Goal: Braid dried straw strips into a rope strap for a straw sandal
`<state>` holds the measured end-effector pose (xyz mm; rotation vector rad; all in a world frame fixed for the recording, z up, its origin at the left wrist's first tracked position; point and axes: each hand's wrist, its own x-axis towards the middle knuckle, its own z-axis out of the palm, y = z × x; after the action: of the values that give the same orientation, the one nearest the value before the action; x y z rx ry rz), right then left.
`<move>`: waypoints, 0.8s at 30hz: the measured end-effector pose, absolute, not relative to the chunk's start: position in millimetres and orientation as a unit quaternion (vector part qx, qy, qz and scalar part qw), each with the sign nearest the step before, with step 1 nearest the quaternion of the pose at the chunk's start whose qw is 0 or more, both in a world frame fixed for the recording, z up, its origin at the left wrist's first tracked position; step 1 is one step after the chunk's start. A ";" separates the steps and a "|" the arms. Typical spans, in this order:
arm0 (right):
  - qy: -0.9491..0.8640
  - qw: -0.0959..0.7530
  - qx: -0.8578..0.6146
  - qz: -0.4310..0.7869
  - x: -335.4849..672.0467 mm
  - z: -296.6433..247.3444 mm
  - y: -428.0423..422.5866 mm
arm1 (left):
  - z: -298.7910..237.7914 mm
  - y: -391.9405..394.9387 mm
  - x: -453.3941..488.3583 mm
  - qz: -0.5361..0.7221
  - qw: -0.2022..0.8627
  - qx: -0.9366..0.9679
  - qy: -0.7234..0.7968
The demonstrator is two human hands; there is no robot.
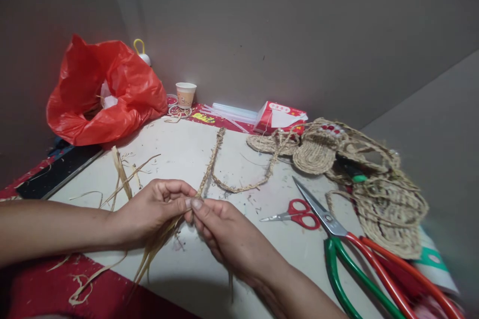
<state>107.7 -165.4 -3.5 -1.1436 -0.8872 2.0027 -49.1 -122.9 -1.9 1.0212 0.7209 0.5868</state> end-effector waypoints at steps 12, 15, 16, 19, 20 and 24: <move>-0.267 0.396 -0.433 0.764 99.8 -14.4 -174.3 | -1.7 -122.9 -54.8 0.242 0.709 0.593 0.297; -0.291 0.401 -0.458 0.738 97.2 -16.9 -175.2 | 9.5 -117.3 -59.2 0.187 0.638 0.686 0.294; -0.304 0.402 -0.469 0.725 96.7 -17.6 -175.5 | 14.7 -115.3 -60.5 0.167 0.602 0.724 0.294; -0.339 0.397 -0.510 0.684 96.0 -18.9 -176.5 | 31.1 -110.0 -63.1 0.093 0.463 0.829 0.300; -0.347 0.393 -0.523 0.672 96.0 -19.1 -176.9 | 35.9 -108.7 -63.6 0.066 0.412 0.856 0.307; -0.371 0.382 -0.552 0.642 94.8 -18.4 -179.1 | 49.3 -108.2 -64.6 -0.003 0.289 0.896 0.336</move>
<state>94.8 -179.1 -18.4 -1.4088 -0.9457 1.6379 -64.6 -108.2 49.3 2.3931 0.8979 -0.0067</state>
